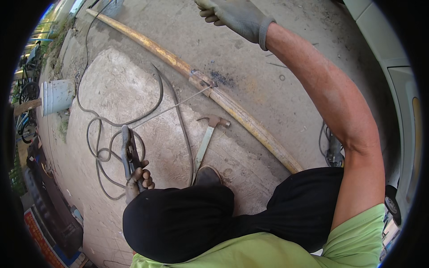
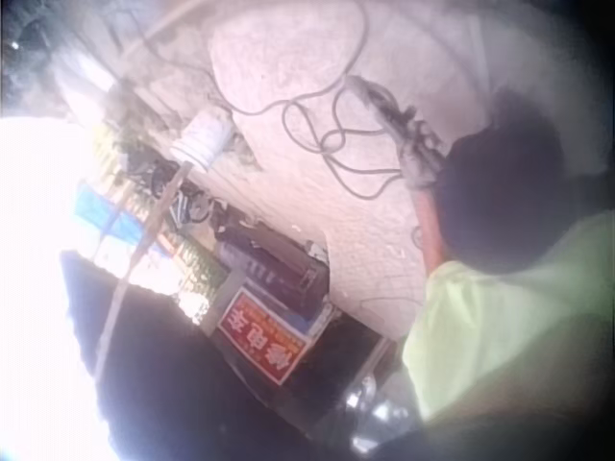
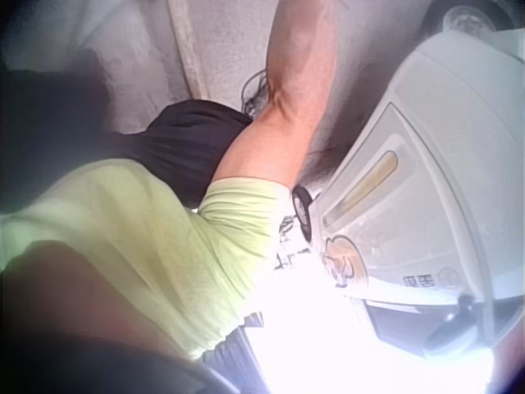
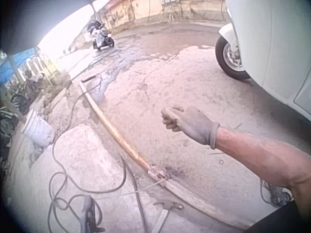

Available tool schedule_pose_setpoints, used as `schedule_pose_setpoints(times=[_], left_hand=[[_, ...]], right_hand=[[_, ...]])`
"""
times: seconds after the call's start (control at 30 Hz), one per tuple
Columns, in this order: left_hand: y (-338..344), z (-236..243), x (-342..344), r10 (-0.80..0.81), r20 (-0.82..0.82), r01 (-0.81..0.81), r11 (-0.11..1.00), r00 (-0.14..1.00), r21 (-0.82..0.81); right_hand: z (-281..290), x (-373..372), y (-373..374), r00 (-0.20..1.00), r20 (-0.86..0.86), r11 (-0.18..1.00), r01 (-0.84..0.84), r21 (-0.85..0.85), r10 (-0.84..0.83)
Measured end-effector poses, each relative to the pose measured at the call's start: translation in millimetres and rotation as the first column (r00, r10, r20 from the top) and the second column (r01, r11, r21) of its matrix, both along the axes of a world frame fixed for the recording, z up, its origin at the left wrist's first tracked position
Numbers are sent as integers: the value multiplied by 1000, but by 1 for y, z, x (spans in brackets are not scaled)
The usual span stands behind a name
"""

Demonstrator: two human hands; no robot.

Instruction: The person welds a metal rod to a long metal bar using a welding torch and electrode. They position the rod, strike an arc, and weld along the joint while seated on the ground.

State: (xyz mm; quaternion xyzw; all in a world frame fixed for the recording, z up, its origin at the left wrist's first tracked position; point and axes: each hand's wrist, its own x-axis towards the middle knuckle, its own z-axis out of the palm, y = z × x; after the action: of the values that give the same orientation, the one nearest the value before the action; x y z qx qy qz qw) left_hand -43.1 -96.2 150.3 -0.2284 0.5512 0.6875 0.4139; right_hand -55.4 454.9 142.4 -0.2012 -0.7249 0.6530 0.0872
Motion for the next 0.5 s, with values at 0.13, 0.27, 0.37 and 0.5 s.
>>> schedule_pose_setpoints(times=[0.13,0.27,0.37,0.5], left_hand=[[3,-2,7,6,-45,-7,1000,999,-27],[17,9,17,-182,-292,117,967,939,-226],[15,11,19,-459,-444,176,821,770,-543],[9,10,17,-704,-486,139,630,518,-764]], right_hand=[[3,0,-3,1000,6,1000,2,5,-2],[1,0,-2,1000,20,1000,20,12,-21],[0,1,-1,1000,11,996,-16,88,16],[-8,-2,5,999,-3,999,-42,20,42]])
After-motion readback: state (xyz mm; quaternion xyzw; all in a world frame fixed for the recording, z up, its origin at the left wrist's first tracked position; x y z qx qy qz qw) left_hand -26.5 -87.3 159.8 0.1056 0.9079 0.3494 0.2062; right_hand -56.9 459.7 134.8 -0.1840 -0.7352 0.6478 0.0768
